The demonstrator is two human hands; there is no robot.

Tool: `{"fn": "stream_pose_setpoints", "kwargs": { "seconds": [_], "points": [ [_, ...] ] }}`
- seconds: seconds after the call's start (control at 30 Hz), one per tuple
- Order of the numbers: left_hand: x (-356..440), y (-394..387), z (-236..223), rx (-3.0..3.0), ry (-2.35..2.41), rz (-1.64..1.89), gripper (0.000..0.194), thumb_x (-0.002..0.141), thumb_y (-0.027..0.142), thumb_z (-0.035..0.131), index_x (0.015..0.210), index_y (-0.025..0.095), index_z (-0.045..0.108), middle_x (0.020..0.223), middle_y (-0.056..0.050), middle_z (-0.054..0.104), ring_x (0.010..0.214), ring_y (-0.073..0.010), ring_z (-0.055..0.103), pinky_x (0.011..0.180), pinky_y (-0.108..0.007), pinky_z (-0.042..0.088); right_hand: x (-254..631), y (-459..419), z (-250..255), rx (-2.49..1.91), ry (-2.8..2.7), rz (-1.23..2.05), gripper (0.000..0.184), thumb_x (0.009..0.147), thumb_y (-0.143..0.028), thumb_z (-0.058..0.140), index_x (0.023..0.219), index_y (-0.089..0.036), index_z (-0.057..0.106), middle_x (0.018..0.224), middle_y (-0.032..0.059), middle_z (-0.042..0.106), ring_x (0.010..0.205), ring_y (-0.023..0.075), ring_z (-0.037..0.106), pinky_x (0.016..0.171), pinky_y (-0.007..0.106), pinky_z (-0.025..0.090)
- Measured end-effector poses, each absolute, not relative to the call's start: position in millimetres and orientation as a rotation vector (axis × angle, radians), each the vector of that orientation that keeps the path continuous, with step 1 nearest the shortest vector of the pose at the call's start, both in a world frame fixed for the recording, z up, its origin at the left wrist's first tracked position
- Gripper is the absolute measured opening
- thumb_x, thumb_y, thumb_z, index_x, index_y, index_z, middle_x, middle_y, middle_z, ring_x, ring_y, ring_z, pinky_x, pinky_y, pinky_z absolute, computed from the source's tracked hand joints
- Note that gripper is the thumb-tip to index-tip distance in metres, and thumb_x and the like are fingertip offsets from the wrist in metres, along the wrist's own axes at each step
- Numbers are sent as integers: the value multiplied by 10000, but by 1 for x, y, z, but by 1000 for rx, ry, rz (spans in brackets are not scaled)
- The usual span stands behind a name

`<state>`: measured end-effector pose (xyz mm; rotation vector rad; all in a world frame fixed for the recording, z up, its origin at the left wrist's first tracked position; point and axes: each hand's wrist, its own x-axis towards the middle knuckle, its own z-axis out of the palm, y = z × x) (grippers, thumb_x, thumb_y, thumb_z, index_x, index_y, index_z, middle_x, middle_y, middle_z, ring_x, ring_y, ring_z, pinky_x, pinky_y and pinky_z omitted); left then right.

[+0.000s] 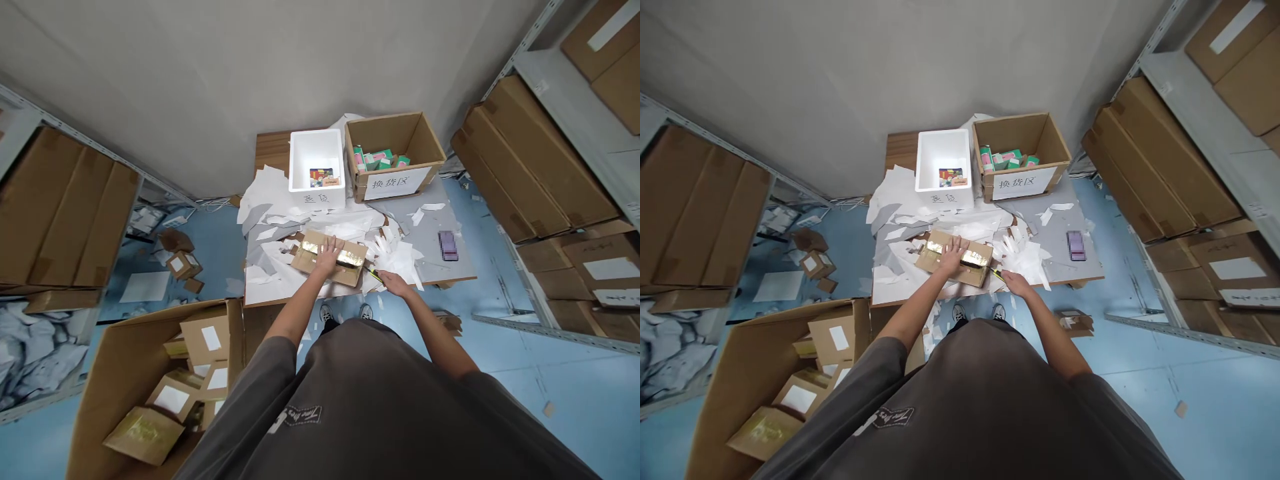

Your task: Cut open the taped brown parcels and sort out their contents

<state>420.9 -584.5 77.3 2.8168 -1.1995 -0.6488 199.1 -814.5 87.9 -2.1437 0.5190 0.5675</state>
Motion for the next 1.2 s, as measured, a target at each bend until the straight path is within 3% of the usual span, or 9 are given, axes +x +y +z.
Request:
{"fn": "stream_pose_setpoints", "kwargs": {
  "seconds": [0.07, 0.13, 0.27, 0.37, 0.7, 0.93, 1.03, 1.2],
  "points": [
    [424, -584, 75, 2793, -1229, -640, 1148, 794, 663, 836, 1738, 355, 259, 1837, -131, 106, 1685, -447, 42, 1326, -671, 123, 201, -805, 93, -2252, 462, 516, 392, 1132, -429, 411, 1327, -255, 703, 1284, 83, 748, 1183, 269, 690, 960, 320, 538],
    [428, -582, 75, 2760, -1271, -604, 1061, 835, 687, 781, 1723, 355, 305, 1825, -134, 169, 1683, -440, 71, 1332, -662, 96, 204, -795, 97, -2349, 448, 535, 387, 1120, -433, 475, 1396, -256, 682, 1356, 95, 712, 1255, 284, 659, 1011, 326, 510],
    [444, -579, 79, 2688, -1354, -520, 1085, 815, 719, 781, 1702, 259, 359, 1752, -191, 328, 1664, -419, 170, 1359, -579, 94, 216, -781, 104, -2534, 434, 642, 411, 1120, -450, 501, 1430, -229, 655, 1334, 128, 680, 1171, 287, 690, 960, 316, 501],
    [454, -578, 78, 2633, -1413, -488, 1058, 848, 763, 718, 1691, 230, 368, 1739, -183, 361, 1656, -398, 206, 1366, -541, 107, 226, -776, 109, -2646, 408, 660, 434, 1118, -450, 510, 1477, -222, 600, 1389, 150, 642, 1173, 298, 693, 939, 322, 500],
    [443, -574, 61, 2689, -1404, -385, 981, 946, 734, 610, 1717, 206, 311, 1758, -206, 337, 1669, -437, 165, 1345, -658, 63, 243, -745, 100, -2739, 529, 710, 473, 1147, -480, 382, 1509, -193, 483, 1368, 221, 674, 1177, 353, 713, 963, 410, 519],
    [443, -577, 67, 2710, -1361, -479, 1067, 847, 725, 750, 1706, 250, 331, 1771, -202, 306, 1666, -478, 143, 1330, -715, 83, 173, -819, 101, -2432, 1272, 506, 471, 1144, -494, 389, 1458, -154, 478, 1259, 248, 705, 1101, 344, 737, 899, 377, 515],
    [442, -579, 66, 2712, -1324, -431, 1084, 851, 746, 729, 1710, 222, 326, 1765, -207, 318, 1668, -461, 156, 1342, -680, 79, 166, -821, 92, -2394, 1109, 357, 419, 1116, -478, 458, 1410, -186, 518, 1186, 182, 747, 1091, 332, 732, 889, 358, 515],
    [460, -569, 74, 2651, -1361, -457, 1018, 857, 799, 680, 1677, 262, 408, 1749, -149, 378, 1658, -403, 219, 1360, -590, 99, 209, -742, 61, -2007, 944, 139, 499, 990, -635, 569, 1295, -243, 518, 1109, 78, 759, 1032, 282, 735, 855, 338, 553]
  ]
}}
